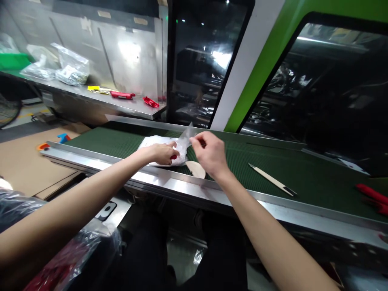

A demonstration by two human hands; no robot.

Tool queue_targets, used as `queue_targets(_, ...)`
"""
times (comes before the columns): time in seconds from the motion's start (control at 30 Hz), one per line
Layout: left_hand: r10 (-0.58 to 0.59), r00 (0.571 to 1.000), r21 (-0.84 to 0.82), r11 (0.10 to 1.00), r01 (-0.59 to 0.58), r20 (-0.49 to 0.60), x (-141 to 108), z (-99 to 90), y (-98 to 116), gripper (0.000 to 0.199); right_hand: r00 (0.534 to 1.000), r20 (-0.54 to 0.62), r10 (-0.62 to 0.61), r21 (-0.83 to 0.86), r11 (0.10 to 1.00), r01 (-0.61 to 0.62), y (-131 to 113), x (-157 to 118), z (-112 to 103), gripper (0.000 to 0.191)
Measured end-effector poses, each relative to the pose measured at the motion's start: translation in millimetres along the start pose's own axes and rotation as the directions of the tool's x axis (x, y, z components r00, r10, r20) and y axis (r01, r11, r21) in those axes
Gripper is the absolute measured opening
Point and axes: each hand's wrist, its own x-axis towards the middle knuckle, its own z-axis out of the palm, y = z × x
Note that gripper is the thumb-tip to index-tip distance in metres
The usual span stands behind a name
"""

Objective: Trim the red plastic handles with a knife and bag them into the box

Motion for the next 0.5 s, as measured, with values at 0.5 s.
queue_targets(0.5,0.019,1.000,0.076,0.997,-0.017,-0.020,-24.8,-7.5,2.0,0.055,0.954,-0.124,0.272,0.094,0.961,-0.261,-41.2,-131.7,-97.1,0.012)
